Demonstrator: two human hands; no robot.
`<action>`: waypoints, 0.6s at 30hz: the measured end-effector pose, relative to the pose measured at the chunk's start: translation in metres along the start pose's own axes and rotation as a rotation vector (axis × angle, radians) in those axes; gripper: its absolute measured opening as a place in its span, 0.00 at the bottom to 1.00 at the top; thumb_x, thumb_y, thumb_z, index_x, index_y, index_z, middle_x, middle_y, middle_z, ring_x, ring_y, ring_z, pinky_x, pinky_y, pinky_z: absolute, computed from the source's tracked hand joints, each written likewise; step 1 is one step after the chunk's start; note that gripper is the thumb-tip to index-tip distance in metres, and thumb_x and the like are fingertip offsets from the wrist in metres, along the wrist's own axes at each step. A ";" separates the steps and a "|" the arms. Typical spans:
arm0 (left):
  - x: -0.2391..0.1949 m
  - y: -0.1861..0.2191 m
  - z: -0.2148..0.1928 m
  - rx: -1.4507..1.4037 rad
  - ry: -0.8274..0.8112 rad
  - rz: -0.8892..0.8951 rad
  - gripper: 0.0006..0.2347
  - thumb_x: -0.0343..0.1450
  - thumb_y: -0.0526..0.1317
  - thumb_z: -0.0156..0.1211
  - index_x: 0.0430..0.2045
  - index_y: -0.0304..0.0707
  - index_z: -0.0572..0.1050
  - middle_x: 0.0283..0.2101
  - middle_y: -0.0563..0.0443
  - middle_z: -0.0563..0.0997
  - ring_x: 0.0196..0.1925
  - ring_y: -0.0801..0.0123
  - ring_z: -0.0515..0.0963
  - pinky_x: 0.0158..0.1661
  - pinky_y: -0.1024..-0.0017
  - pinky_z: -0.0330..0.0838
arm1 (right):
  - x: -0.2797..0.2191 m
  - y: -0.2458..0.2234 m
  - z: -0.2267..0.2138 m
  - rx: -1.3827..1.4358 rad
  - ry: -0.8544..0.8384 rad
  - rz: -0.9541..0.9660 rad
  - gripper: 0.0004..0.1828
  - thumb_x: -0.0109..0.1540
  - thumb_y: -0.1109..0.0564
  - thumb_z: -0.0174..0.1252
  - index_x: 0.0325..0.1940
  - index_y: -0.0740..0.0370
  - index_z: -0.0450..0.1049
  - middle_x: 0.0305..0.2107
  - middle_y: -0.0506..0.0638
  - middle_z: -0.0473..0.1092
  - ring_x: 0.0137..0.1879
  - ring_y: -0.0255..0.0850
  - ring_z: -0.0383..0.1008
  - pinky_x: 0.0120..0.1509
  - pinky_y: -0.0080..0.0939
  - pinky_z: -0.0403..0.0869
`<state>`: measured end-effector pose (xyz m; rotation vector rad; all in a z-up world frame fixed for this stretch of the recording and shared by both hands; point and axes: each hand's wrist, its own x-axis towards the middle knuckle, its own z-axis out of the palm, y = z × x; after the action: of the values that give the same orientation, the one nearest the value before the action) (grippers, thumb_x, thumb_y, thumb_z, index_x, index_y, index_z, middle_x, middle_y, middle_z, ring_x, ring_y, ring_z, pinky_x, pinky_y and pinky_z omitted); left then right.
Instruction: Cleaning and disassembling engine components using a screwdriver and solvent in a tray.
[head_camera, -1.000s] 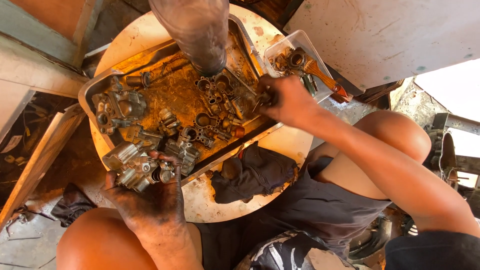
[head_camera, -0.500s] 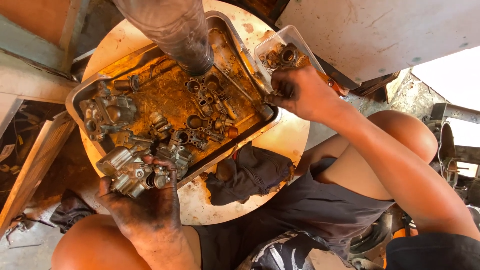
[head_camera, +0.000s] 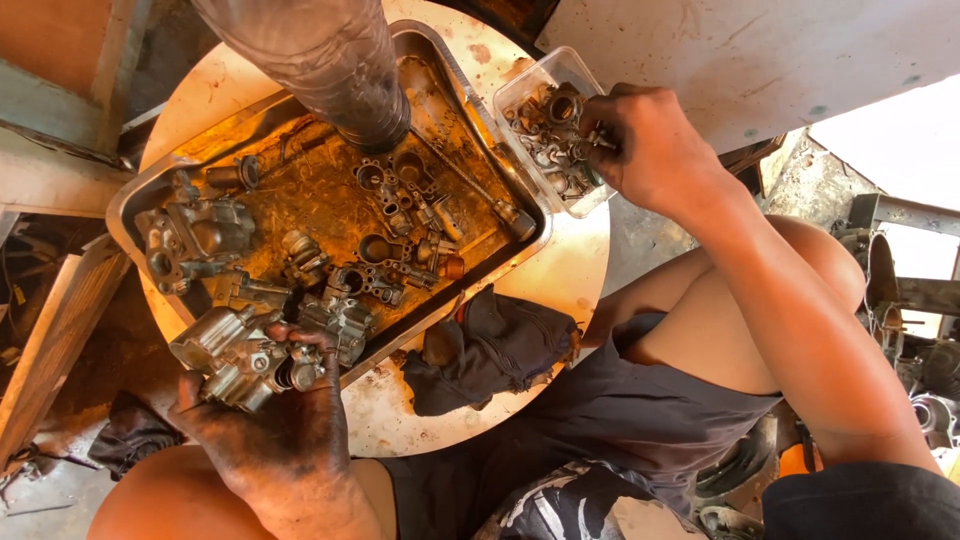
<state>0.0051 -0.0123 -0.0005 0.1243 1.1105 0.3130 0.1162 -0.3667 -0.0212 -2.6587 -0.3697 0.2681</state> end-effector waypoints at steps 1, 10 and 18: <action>0.000 0.000 -0.001 0.002 0.000 -0.002 0.22 0.63 0.45 0.62 0.49 0.33 0.73 0.45 0.36 0.73 0.38 0.58 0.76 0.37 0.66 0.76 | 0.002 -0.005 0.001 -0.001 0.001 0.002 0.08 0.58 0.71 0.59 0.40 0.65 0.76 0.29 0.58 0.69 0.30 0.47 0.69 0.33 0.48 0.67; 0.000 0.003 0.000 0.050 -0.014 0.023 0.18 0.61 0.44 0.61 0.43 0.37 0.76 0.43 0.42 0.76 0.37 0.60 0.76 0.37 0.68 0.74 | 0.005 -0.002 -0.005 0.077 0.143 -0.017 0.19 0.57 0.77 0.50 0.47 0.69 0.80 0.35 0.59 0.75 0.36 0.46 0.75 0.40 0.44 0.75; -0.001 0.002 0.000 0.050 -0.039 0.005 0.22 0.61 0.44 0.64 0.48 0.33 0.76 0.44 0.40 0.77 0.36 0.60 0.77 0.38 0.68 0.75 | 0.009 -0.036 -0.023 -0.239 -0.390 0.524 0.27 0.66 0.55 0.59 0.71 0.41 0.69 0.44 0.53 0.76 0.56 0.55 0.73 0.68 0.64 0.63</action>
<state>0.0040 -0.0110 0.0004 0.1765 1.0793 0.2864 0.1223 -0.3419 0.0140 -2.8893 0.2074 0.9645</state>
